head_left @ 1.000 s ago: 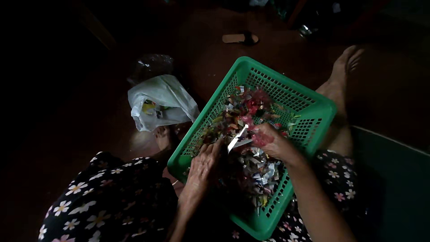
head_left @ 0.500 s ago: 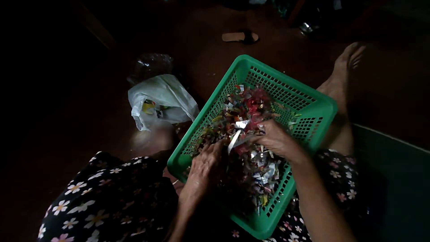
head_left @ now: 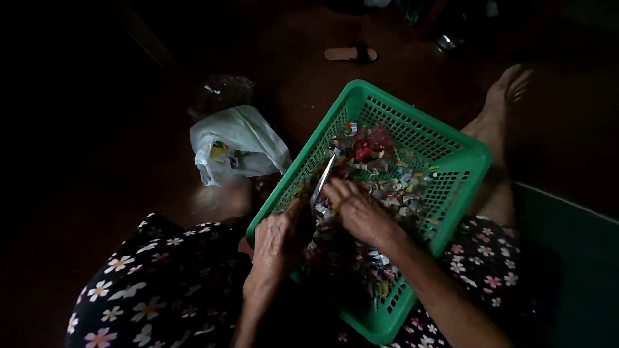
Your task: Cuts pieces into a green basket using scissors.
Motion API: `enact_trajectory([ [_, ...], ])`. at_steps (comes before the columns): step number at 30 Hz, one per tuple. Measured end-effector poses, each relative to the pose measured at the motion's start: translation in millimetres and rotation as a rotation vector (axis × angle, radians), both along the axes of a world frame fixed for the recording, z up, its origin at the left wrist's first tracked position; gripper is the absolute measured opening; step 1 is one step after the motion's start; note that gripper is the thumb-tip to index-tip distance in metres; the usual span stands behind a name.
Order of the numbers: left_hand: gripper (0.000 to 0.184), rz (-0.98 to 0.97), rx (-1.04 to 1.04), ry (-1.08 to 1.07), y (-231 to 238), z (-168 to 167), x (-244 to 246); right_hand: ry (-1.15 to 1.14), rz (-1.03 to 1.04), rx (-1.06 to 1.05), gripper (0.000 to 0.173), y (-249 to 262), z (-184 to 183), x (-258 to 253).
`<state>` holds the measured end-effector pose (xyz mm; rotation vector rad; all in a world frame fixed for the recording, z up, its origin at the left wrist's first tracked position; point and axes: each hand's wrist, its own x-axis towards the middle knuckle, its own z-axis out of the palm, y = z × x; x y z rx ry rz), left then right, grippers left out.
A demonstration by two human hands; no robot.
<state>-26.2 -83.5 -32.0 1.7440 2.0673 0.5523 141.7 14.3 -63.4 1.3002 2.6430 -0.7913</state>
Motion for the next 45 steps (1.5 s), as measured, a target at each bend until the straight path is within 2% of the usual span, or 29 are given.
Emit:
enact_trajectory([
  [2,0.022,0.013,-0.035,-0.003,-1,2,-2,-0.011,0.046,-0.038,0.047,-7,-2,1],
  [5,0.032,-0.021,-0.099,-0.015,-2,-5,-4,0.036,-0.143,-0.137,0.031,10,6,25],
  [9,0.049,-0.123,-0.115,-0.074,1,-13,3,0.291,-0.347,-0.27,0.018,26,23,47],
  [11,0.048,-0.146,-0.111,-0.107,3,-16,11,0.374,-0.401,-0.381,0.02,26,31,46],
  [14,0.042,-0.15,0.03,-0.102,4,-31,20,0.39,-0.447,-0.472,0.015,26,31,43],
  [20,0.026,-0.155,0.138,-0.086,3,-38,21,0.349,-0.546,-0.455,0.021,28,33,43],
  [23,0.026,-0.177,0.084,-0.079,3,-35,21,0.386,-0.525,-0.441,0.019,27,31,42],
  [26,0.042,-0.204,-0.023,-0.055,3,-29,24,0.356,-0.453,-0.468,0.019,21,24,37],
  [28,0.047,-0.178,0.013,-0.021,4,-32,27,0.366,-0.419,-0.518,0.015,17,23,31],
  [30,0.04,-0.131,0.079,0.002,5,-36,26,0.391,-0.417,-0.536,0.014,18,21,31],
  [33,0.02,-0.083,0.125,0.013,4,-38,23,0.39,-0.444,-0.479,0.015,25,25,40],
  [36,0.019,-0.078,0.038,-0.023,3,-30,21,0.335,-0.444,-0.245,0.014,31,33,52],
  [38,0.022,-0.072,-0.1,-0.044,3,-19,15,0.23,-0.366,-0.036,0.021,36,35,67],
  [40,0.028,-0.065,-0.162,-0.029,1,-15,7,0.02,-0.372,-0.034,0.053,37,39,81],
  [42,0.033,-0.048,-0.107,-0.013,-1,-16,2,-0.165,-0.431,-0.146,0.088,27,42,77],
  [43,0.033,-0.042,-0.088,-0.004,-1,-15,1,-0.226,-0.405,-0.215,0.096,19,40,67],
  [45,0.032,-0.049,-0.095,-0.01,-1,-11,2,-0.254,-0.254,-0.323,0.082,3,32,40],
])
